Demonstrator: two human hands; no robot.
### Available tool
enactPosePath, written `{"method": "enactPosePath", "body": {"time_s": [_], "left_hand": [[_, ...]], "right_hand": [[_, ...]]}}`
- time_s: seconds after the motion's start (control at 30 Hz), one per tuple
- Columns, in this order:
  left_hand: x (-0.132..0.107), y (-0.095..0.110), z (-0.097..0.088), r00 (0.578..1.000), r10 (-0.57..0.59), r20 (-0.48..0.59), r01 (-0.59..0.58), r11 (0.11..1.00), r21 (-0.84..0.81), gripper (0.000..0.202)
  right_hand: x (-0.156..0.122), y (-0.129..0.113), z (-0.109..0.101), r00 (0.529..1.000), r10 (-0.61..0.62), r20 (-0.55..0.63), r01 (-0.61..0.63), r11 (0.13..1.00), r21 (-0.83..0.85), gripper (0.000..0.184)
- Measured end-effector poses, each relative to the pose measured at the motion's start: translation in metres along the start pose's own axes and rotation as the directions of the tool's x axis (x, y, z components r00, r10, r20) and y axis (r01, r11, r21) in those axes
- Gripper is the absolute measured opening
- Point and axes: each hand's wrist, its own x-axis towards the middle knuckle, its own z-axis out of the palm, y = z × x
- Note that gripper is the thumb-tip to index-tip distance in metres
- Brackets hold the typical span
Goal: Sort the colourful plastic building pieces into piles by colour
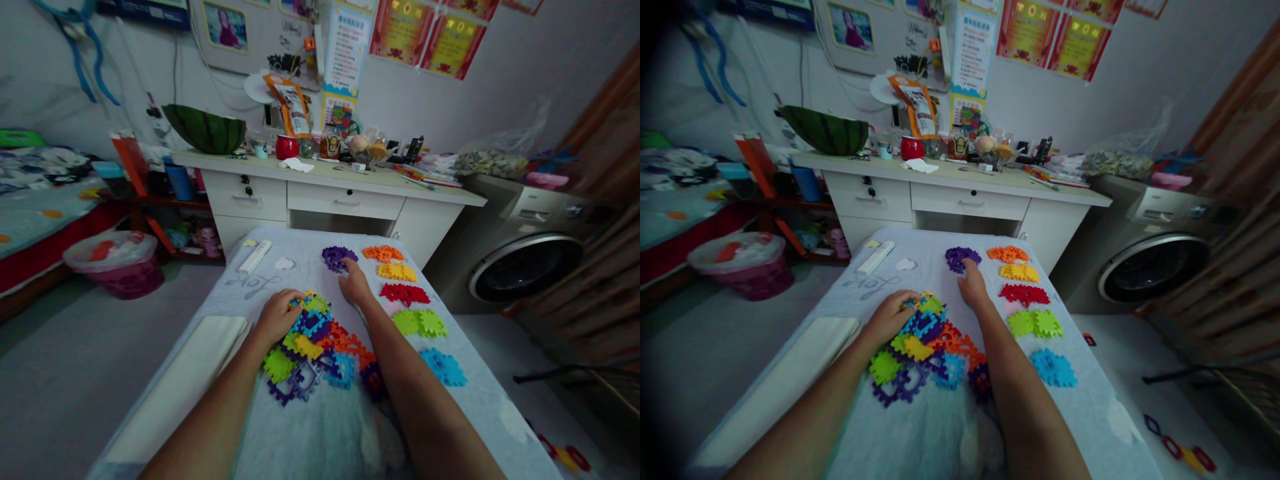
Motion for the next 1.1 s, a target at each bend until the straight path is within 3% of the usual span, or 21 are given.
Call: {"method": "enactPosePath", "body": {"time_s": [0.1,0.2,0.3,0.4,0.5,0.67,0.77,0.93,1.1], "left_hand": [[0.0,0.001,0.0,1.0,-0.005,0.002,0.005,1.0,0.005,0.026],[0.001,0.002,-0.001,1.0,-0.011,0.011,0.011,1.0,0.007,0.026],[0.001,0.003,-0.001,1.0,-0.008,0.009,0.008,1.0,0.01,0.027],[0.001,0.002,-0.001,1.0,0.005,0.003,-0.005,1.0,0.009,0.026],[0.0,0.0,0.0,1.0,0.018,0.004,-0.018,1.0,0.011,0.025],[0.0,0.0,0.001,1.0,0.018,0.001,-0.018,1.0,0.006,0.025],[0.0,0.002,0.0,1.0,0.023,0.001,-0.023,1.0,0.01,0.025],[0.0,0.004,-0.001,1.0,0.022,0.004,-0.022,0.999,0.024,0.024],[0.0,0.002,0.0,1.0,0.007,0.012,-0.007,1.0,0.028,0.025]], "right_hand": [[-0.004,-0.007,-0.016,0.994,0.048,0.094,-0.048,0.999,0.003,0.041],[-0.007,-0.022,-0.034,0.958,0.024,0.287,-0.046,0.996,0.072,0.025],[-0.012,-0.04,-0.046,0.857,-0.06,0.511,-0.03,0.986,0.167,0.023],[-0.017,-0.055,-0.047,0.762,-0.09,0.641,-0.044,0.981,0.19,0.031],[-0.021,-0.062,-0.04,0.74,-0.087,0.667,-0.037,0.985,0.169,0.036],[-0.021,-0.063,-0.035,0.755,-0.111,0.646,-0.048,0.974,0.223,0.036],[-0.021,-0.062,-0.04,0.774,-0.092,0.626,-0.088,0.964,0.25,0.03],[-0.021,-0.064,-0.043,0.76,-0.075,0.646,-0.095,0.97,0.224,0.021],[-0.022,-0.066,-0.041,0.76,-0.085,0.645,-0.149,0.942,0.3,0.018]]}}
